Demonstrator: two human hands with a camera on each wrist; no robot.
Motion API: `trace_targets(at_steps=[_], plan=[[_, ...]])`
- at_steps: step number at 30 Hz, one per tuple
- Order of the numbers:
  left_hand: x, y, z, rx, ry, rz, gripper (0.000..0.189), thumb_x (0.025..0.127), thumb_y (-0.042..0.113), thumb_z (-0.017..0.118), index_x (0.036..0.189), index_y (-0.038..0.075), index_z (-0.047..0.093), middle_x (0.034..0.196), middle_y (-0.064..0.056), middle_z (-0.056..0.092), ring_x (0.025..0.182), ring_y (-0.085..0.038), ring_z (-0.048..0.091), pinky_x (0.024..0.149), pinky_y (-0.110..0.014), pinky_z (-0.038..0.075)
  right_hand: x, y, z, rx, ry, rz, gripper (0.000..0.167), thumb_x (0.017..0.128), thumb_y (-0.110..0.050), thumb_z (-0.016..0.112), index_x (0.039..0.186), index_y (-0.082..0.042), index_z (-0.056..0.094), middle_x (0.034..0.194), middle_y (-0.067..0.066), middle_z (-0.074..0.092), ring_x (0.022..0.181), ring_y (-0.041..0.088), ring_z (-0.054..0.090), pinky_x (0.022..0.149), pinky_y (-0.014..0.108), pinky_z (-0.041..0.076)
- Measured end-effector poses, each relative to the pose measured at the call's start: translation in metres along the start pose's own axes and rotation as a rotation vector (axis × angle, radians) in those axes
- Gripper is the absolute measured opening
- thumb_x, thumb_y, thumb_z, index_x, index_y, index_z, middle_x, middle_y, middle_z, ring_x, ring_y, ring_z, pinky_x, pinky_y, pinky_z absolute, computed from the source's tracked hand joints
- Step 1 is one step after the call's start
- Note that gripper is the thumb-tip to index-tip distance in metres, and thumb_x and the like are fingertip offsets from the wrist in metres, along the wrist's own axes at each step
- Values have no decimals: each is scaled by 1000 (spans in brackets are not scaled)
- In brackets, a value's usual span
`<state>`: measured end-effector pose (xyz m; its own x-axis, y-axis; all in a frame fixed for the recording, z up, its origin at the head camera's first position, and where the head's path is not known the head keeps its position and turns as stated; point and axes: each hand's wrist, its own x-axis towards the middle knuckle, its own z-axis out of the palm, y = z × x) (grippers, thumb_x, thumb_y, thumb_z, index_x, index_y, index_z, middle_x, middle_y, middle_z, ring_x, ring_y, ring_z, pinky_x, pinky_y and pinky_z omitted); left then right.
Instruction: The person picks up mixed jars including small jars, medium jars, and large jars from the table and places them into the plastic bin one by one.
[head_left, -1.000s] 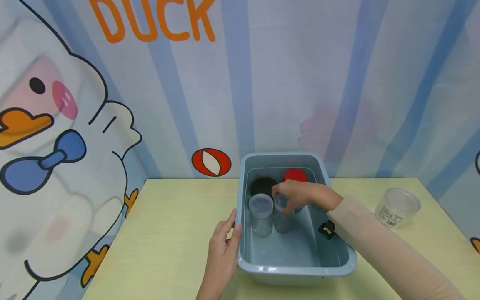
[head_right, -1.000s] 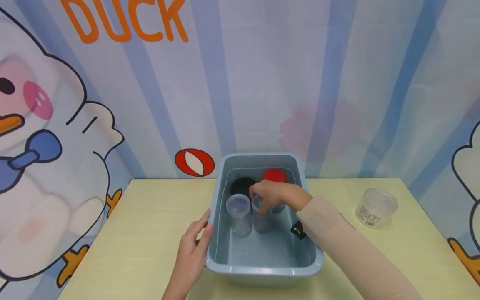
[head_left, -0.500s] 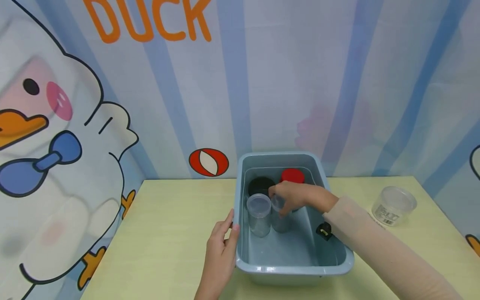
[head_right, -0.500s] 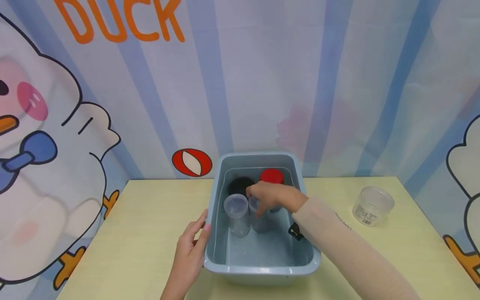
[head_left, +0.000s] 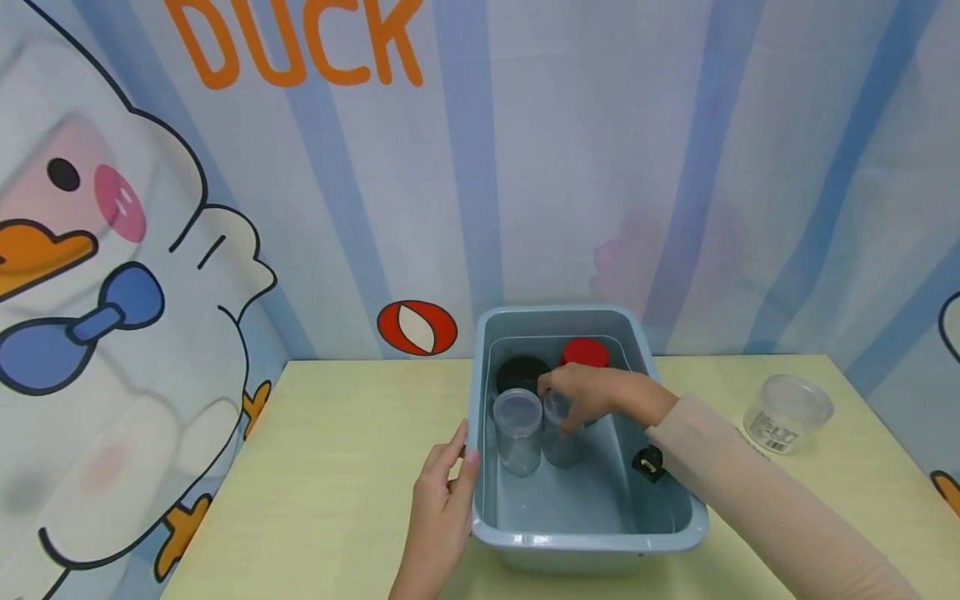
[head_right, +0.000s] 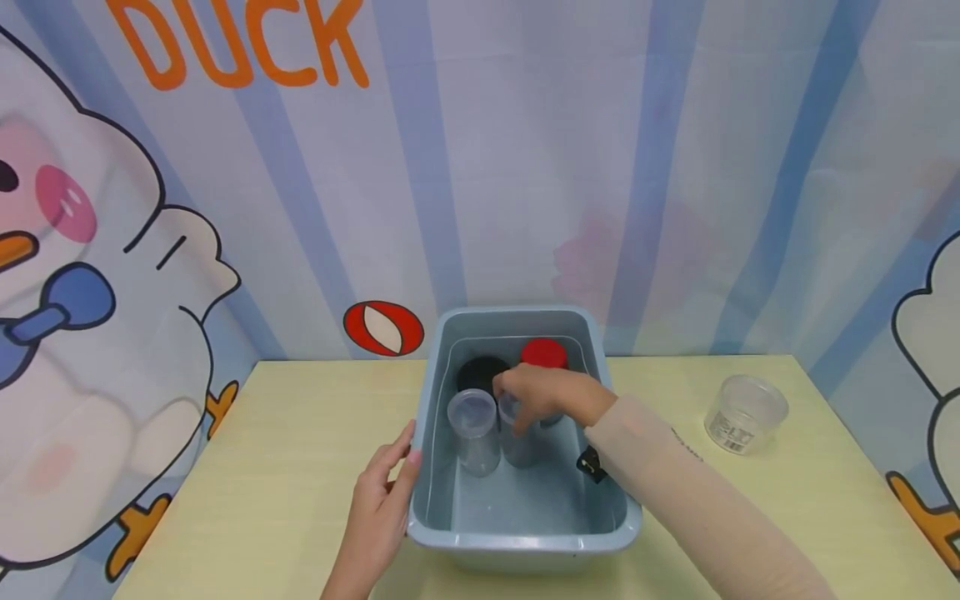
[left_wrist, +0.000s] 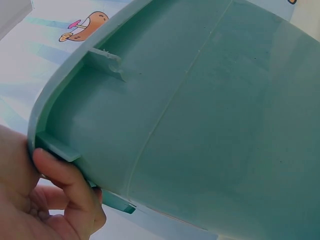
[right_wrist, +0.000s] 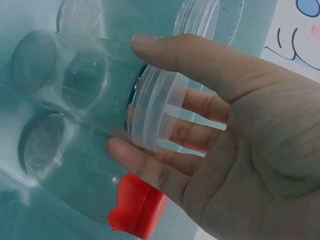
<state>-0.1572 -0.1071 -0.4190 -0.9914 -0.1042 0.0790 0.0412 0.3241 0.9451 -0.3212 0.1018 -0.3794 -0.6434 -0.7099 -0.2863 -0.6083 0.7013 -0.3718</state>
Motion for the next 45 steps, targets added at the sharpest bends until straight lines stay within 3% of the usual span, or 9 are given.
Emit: trace_targets(at_steps=[14, 21, 25, 31, 39, 45], plan=[[-2, -1, -1, -8, 8, 21, 52, 106, 32, 50, 151, 7, 42, 118, -8, 55, 112, -21, 53, 92, -30, 53, -2, -2, -7, 17, -7, -34, 47, 82, -13, 84, 122, -4, 61, 114, 4, 63, 98, 16, 57, 84, 32, 54], [-1, -1, 0, -3, 10, 22, 52, 106, 33, 49, 151, 7, 42, 118, -8, 55, 114, -21, 53, 93, -30, 53, -8, -1, -13, 41, -9, -41, 49, 83, -15, 82, 125, -4, 60, 120, 6, 62, 106, 21, 56, 91, 37, 53], [-1, 0, -1, -2, 7, 22, 52, 106, 32, 49, 152, 8, 42, 119, -8, 55, 114, -21, 53, 93, -30, 53, -13, -2, -19, 66, 2, -32, 49, 83, -17, 83, 124, -5, 60, 117, 9, 61, 107, 26, 55, 87, 37, 54], [0, -1, 0, -7, 10, 21, 52, 106, 32, 50, 152, 9, 42, 119, -7, 55, 114, -21, 53, 93, -31, 53, -22, 1, -34, 87, 29, -92, 47, 86, -14, 79, 125, -1, 58, 107, 12, 60, 94, 28, 55, 79, 34, 49], [0, -2, 0, -7, 16, 22, 52, 106, 32, 51, 151, 9, 43, 119, -7, 55, 114, -21, 53, 93, -30, 53, -30, 4, -45, 116, 63, -144, 48, 87, -16, 79, 126, 1, 57, 114, 9, 60, 99, 30, 56, 79, 33, 52], [1, -1, -1, -1, 18, 20, 52, 106, 32, 51, 151, 9, 43, 117, -7, 55, 112, -20, 52, 92, -30, 54, -36, 4, -51, 155, 90, -145, 45, 87, -15, 78, 124, 0, 58, 117, 14, 60, 102, 33, 56, 79, 35, 52]])
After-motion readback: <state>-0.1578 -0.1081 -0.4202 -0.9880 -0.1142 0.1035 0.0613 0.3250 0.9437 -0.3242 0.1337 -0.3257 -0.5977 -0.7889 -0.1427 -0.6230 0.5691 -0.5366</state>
